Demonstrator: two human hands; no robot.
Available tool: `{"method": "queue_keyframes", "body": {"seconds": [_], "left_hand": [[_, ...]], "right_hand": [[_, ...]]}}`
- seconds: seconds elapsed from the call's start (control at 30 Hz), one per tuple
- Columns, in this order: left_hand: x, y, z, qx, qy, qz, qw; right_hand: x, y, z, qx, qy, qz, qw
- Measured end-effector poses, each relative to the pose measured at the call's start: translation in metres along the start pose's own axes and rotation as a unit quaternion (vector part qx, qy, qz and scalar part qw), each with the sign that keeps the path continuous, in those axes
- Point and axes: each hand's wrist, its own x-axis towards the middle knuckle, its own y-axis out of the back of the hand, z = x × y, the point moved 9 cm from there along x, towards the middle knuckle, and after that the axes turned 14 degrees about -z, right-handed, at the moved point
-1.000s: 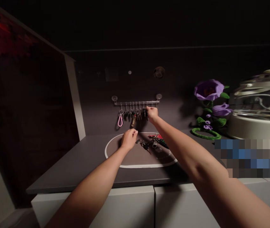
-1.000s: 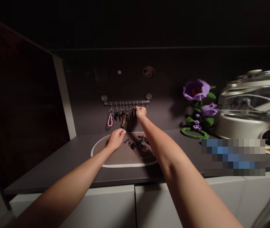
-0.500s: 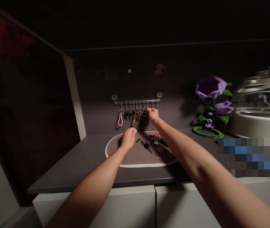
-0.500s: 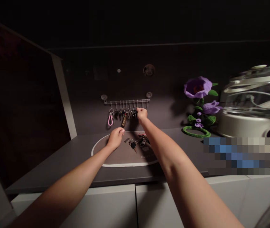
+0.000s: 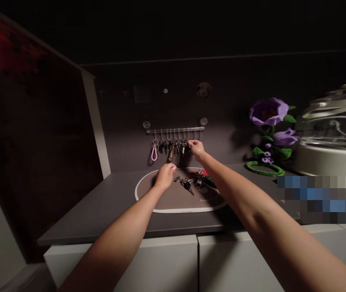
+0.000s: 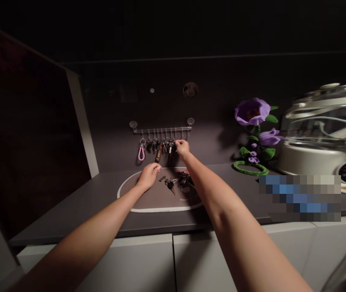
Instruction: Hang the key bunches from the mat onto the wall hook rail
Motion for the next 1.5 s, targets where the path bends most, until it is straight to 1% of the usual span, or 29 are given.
{"method": "queue_keyframes", "body": {"seconds": [0.07, 0.13, 0.37, 0.6, 0.77, 0.93, 1.0, 1.07, 1.1, 1.17, 1.23, 1.33, 1.4, 1.5], "left_hand": [[0.001, -0.001, 0.001, 0.006, -0.005, -0.008, 1.000], [0.001, -0.001, 0.003, 0.010, -0.007, -0.013, 1.000], [-0.001, -0.001, 0.011, 0.017, -0.019, -0.035, 0.999], [-0.002, -0.005, 0.014, 0.023, -0.040, -0.068, 0.997], [-0.004, -0.011, 0.016, 0.037, -0.063, -0.105, 0.992], [-0.007, -0.017, 0.020, 0.062, -0.082, -0.139, 0.985], [-0.009, -0.020, 0.023, 0.076, -0.092, -0.156, 0.981], [-0.011, -0.024, 0.026, 0.088, -0.104, -0.175, 0.975], [-0.011, -0.025, 0.027, 0.093, -0.111, -0.184, 0.972], [-0.012, -0.029, 0.029, 0.099, -0.123, -0.201, 0.967], [-0.013, -0.032, 0.031, 0.100, -0.136, -0.211, 0.963], [-0.012, -0.033, 0.033, 0.097, -0.145, -0.210, 0.962], [-0.011, -0.033, 0.032, 0.095, -0.143, -0.206, 0.963], [-0.010, -0.032, 0.032, 0.092, -0.140, -0.202, 0.965]], "right_hand": [[-0.005, -0.001, 0.001, 0.024, -0.024, -0.010, 0.999], [-0.010, -0.002, 0.000, 0.033, -0.031, -0.022, 0.999], [-0.029, 0.006, -0.007, 0.024, -0.038, -0.009, 0.999], [-0.056, -0.002, -0.019, 0.019, -0.031, -0.048, 0.998], [-0.085, -0.004, -0.014, 0.028, -0.044, -0.082, 0.995], [-0.109, -0.002, -0.004, -0.015, -0.052, -0.116, 0.992], [-0.115, -0.003, -0.003, -0.069, -0.046, -0.136, 0.987], [-0.119, -0.006, -0.006, -0.167, -0.030, -0.153, 0.973], [-0.120, -0.008, -0.008, -0.222, -0.019, -0.161, 0.961], [-0.122, -0.014, -0.012, -0.317, -0.002, -0.180, 0.931], [-0.125, -0.022, -0.013, -0.382, 0.005, -0.208, 0.900], [-0.129, -0.031, -0.013, -0.446, 0.007, -0.245, 0.861], [-0.130, -0.033, -0.013, -0.470, 0.002, -0.252, 0.846], [-0.131, -0.035, -0.013, -0.491, -0.001, -0.257, 0.833]]}}
